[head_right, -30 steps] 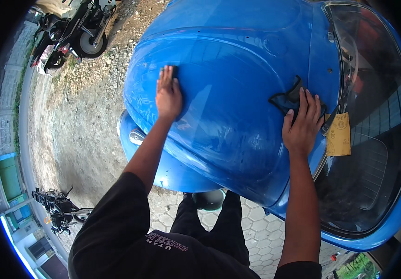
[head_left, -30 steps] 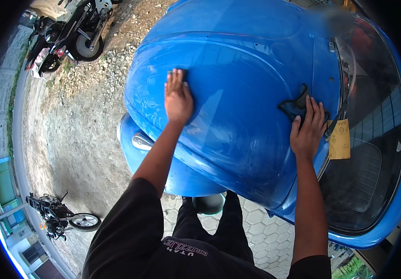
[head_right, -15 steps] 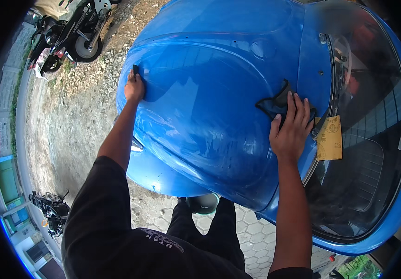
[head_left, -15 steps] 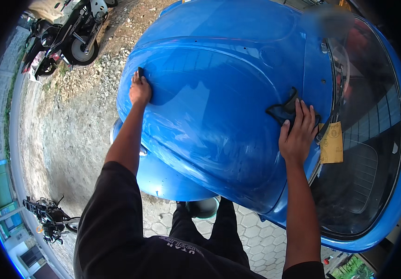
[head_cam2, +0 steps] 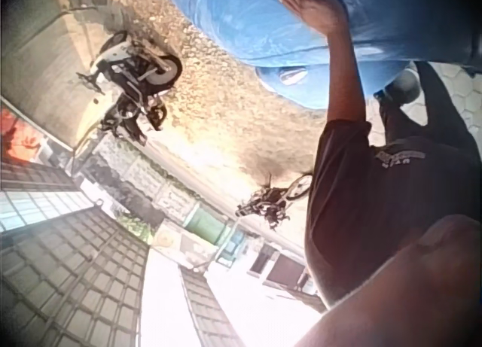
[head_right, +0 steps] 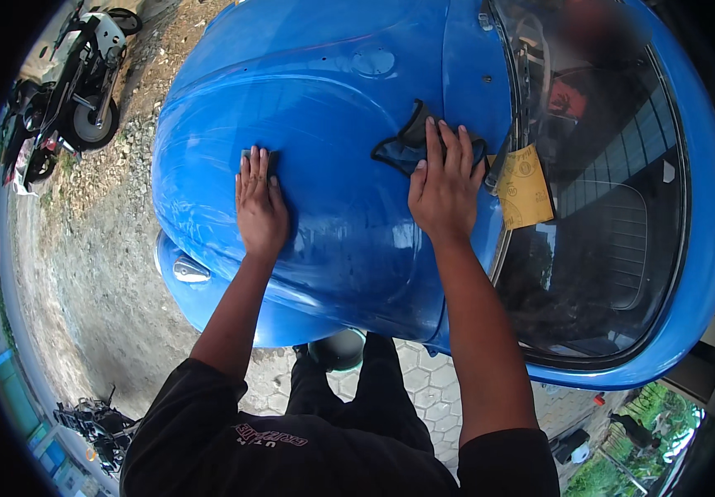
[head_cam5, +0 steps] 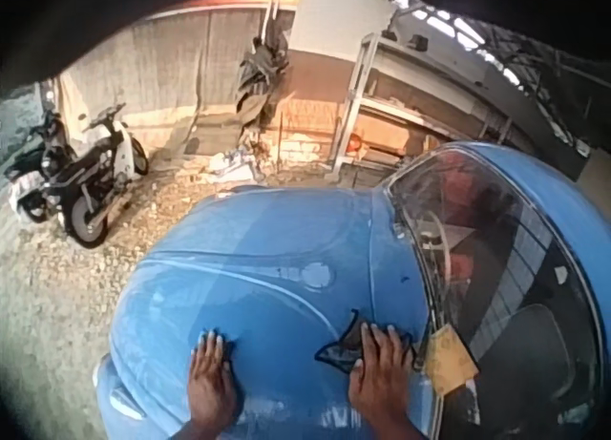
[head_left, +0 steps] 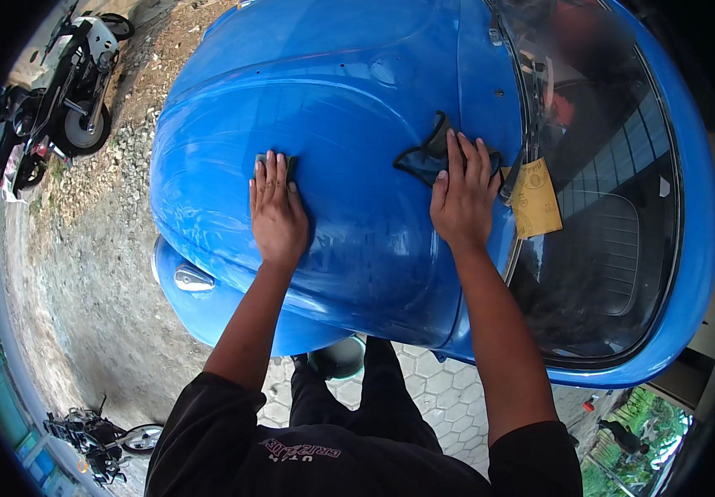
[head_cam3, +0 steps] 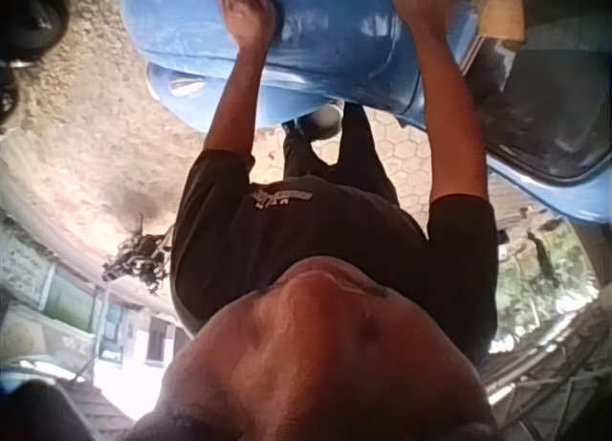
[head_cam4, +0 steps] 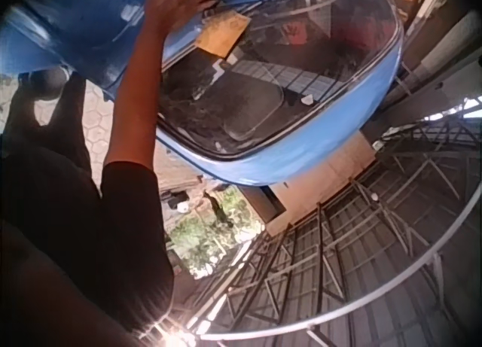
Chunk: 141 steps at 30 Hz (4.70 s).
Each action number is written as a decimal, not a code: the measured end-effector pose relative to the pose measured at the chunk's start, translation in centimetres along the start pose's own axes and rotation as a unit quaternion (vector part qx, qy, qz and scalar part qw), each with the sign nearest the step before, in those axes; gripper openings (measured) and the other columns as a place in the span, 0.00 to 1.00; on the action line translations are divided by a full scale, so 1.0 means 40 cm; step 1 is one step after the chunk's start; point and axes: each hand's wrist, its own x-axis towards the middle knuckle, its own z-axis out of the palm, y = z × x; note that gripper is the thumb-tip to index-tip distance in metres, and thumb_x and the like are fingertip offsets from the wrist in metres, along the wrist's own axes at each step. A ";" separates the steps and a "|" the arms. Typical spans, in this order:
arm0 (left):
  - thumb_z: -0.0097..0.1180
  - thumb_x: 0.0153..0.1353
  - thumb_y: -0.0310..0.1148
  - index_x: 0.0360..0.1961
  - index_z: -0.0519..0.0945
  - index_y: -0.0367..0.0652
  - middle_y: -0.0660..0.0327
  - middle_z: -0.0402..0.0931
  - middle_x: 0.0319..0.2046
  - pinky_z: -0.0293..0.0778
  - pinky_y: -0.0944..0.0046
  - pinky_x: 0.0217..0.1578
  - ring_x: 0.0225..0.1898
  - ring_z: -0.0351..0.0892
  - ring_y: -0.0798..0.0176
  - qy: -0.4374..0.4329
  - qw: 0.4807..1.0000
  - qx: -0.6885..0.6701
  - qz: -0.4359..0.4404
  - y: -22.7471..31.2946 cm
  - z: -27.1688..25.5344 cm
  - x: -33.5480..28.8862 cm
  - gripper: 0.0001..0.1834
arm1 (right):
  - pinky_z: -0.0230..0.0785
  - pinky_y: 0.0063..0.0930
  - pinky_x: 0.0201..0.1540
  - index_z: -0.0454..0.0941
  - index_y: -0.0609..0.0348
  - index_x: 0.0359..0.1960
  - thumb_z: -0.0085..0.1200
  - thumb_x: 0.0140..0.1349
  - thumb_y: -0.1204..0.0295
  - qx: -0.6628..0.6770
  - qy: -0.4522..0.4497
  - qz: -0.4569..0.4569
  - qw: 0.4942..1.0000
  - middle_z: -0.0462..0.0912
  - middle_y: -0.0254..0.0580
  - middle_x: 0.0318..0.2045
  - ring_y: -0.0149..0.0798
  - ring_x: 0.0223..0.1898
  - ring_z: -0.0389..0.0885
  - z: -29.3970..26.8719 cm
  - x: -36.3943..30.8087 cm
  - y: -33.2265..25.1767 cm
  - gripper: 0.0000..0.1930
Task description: The person sands the hood of a car using sandpaper and wipes the surface down with a cloth.
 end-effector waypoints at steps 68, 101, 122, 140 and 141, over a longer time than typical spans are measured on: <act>0.57 0.86 0.30 0.92 0.70 0.45 0.55 0.67 0.93 0.56 0.41 0.94 0.94 0.61 0.47 -0.284 0.881 -0.085 0.368 0.209 -0.027 -0.221 0.36 | 0.59 0.73 0.90 0.72 0.39 0.90 0.48 0.90 0.62 0.029 0.052 -0.004 0.998 0.74 0.36 0.85 0.50 0.92 0.63 0.055 0.091 0.034 0.30; 0.59 0.76 0.23 0.91 0.73 0.45 0.56 0.66 0.93 0.56 0.38 0.94 0.95 0.61 0.48 -0.231 0.942 -0.060 0.236 0.221 -0.073 -0.342 0.42 | 0.58 0.69 0.90 0.71 0.51 0.90 0.51 0.88 0.64 0.068 0.042 -0.010 0.997 0.74 0.48 0.85 0.59 0.90 0.65 0.023 0.098 0.020 0.31; 0.55 0.83 0.24 0.91 0.72 0.39 0.47 0.67 0.92 0.57 0.31 0.92 0.94 0.61 0.36 -0.190 0.959 -0.041 0.209 0.319 -0.007 -0.276 0.37 | 0.61 0.65 0.89 0.73 0.58 0.87 0.53 0.87 0.63 0.086 0.079 -0.015 0.993 0.77 0.50 0.83 0.59 0.87 0.68 0.036 0.092 0.010 0.31; 0.63 0.73 0.23 0.91 0.72 0.42 0.52 0.68 0.92 0.57 0.35 0.93 0.94 0.61 0.41 -0.220 0.952 -0.038 0.207 0.217 -0.063 -0.395 0.44 | 0.61 0.64 0.89 0.74 0.57 0.87 0.52 0.88 0.62 0.083 0.076 -0.018 0.993 0.78 0.49 0.82 0.57 0.88 0.68 0.042 0.102 0.015 0.31; 0.63 0.72 0.23 0.92 0.72 0.43 0.52 0.68 0.92 0.57 0.35 0.93 0.94 0.61 0.41 -0.241 0.947 -0.031 0.210 0.204 -0.077 -0.409 0.45 | 0.60 0.65 0.89 0.73 0.57 0.88 0.53 0.88 0.62 0.083 0.071 -0.013 0.994 0.77 0.50 0.83 0.57 0.88 0.67 0.039 0.107 0.011 0.31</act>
